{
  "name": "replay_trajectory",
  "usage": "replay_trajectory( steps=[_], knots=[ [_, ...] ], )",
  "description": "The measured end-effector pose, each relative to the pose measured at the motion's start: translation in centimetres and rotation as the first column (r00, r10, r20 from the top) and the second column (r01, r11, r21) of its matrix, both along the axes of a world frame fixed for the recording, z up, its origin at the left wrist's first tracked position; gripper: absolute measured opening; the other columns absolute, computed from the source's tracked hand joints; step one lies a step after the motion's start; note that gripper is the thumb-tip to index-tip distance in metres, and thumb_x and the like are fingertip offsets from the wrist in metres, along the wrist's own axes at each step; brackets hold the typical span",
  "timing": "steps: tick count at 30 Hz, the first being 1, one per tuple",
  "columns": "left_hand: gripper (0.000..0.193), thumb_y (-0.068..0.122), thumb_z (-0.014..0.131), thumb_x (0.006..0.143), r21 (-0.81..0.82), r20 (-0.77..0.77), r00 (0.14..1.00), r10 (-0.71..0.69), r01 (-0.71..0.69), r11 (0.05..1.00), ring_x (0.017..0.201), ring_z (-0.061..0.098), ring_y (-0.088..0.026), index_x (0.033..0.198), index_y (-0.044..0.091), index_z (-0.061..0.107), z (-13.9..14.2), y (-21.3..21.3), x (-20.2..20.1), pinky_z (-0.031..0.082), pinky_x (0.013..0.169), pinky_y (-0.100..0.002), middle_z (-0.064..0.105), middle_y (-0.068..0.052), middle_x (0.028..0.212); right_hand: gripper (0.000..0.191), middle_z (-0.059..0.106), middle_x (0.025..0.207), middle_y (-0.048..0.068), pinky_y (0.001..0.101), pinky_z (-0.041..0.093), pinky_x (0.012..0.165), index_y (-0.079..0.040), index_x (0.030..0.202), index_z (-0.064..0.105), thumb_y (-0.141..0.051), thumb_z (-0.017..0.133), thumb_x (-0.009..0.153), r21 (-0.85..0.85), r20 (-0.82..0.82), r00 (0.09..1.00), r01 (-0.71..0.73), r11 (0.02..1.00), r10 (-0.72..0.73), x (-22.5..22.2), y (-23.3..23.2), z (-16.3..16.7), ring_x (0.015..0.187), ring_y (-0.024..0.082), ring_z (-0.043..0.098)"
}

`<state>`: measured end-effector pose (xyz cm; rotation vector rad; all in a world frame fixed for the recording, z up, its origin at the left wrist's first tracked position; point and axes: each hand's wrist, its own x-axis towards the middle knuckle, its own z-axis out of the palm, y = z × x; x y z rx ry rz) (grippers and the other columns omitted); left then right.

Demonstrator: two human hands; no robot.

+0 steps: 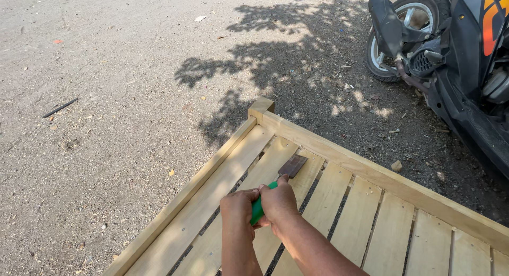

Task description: The person uses a green-handled chisel-like scraper to scrape out the gaps between the slats of a wooden slatted frame laid on the ground outdoors, working along the gaps one by one and running a hand over the slats between passes.

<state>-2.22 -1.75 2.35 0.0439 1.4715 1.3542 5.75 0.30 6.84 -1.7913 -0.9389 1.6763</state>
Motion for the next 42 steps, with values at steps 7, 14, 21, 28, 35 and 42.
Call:
replay_trajectory(
  steps=[7,14,21,28,35,42],
  knots=[
    [0.019,0.002,0.072,0.081,0.023,0.018,1.0,0.018,-0.018,1.0,0.066,0.071,-0.028,0.095,-0.008,0.08,-0.5,-0.6,-0.5,0.059,0.052,-0.042,0.077,-0.022,0.087,0.082,0.042,0.155,0.015,0.045,0.065,0.077,-0.023,0.164,-0.005,-0.017,0.049,0.103,-0.014,0.023,1.0,-0.011,1.0,0.012,-0.4,-0.6,0.3,0.127,0.035,0.064],
    [0.02,0.005,0.071,0.084,-0.087,0.016,0.997,-0.074,0.075,0.993,0.059,0.068,-0.034,0.097,-0.008,0.078,1.7,-0.8,-1.0,0.058,0.048,-0.047,0.074,-0.026,0.086,0.084,0.045,0.155,0.014,0.0416,0.064,0.085,-0.02,0.164,-0.004,-0.02,0.053,0.102,0.023,0.052,0.999,-0.013,1.0,0.011,-0.5,-0.8,0.2,0.129,0.033,0.063],
    [0.022,0.004,0.07,0.083,-0.023,0.062,0.998,-0.018,0.02,1.0,0.059,0.068,-0.031,0.098,-0.009,0.078,-0.3,-0.9,-0.8,0.06,0.044,-0.045,0.074,-0.024,0.086,0.082,0.041,0.157,0.013,0.0428,0.065,0.097,-0.019,0.164,-0.004,-0.016,0.049,0.102,0.002,0.057,0.998,-0.016,1.0,0.016,-0.7,-1.0,0.0,0.132,0.032,0.06],
    [0.023,0.004,0.069,0.083,0.006,0.109,0.994,0.029,-0.03,1.0,0.062,0.068,-0.031,0.098,-0.011,0.078,-1.8,-1.0,-0.4,0.055,0.044,-0.044,0.074,-0.023,0.087,0.085,0.049,0.151,0.019,0.0402,0.059,0.102,-0.014,0.164,-0.005,-0.018,0.052,0.102,0.086,0.223,0.97,-0.121,0.989,0.099,-0.4,-0.3,-2.5,0.128,0.033,0.062],
    [0.02,0.004,0.07,0.082,0.005,0.125,0.987,0.1,-0.101,0.995,0.064,0.069,-0.029,0.095,-0.009,0.078,-3.8,-0.4,0.6,0.055,0.047,-0.042,0.075,-0.021,0.086,0.085,0.056,0.145,0.019,0.0407,0.06,0.099,-0.014,0.164,-0.006,-0.02,0.052,0.102,0.077,0.335,0.926,-0.212,0.974,0.175,0.2,-0.1,-2.5,0.125,0.033,0.065],
    [0.017,0.007,0.072,0.083,-0.018,0.087,0.988,0.129,-0.128,0.992,0.066,0.065,-0.026,0.092,-0.006,0.078,-5.7,0.9,3.9,0.051,0.052,-0.042,0.072,-0.018,0.082,0.083,0.047,0.154,0.013,0.0459,0.062,0.093,-0.024,0.165,0.001,-0.022,0.056,0.102,0.073,0.25,0.958,-0.161,0.984,0.139,2.4,1.2,-3.3,0.125,0.03,0.062]
  ],
)
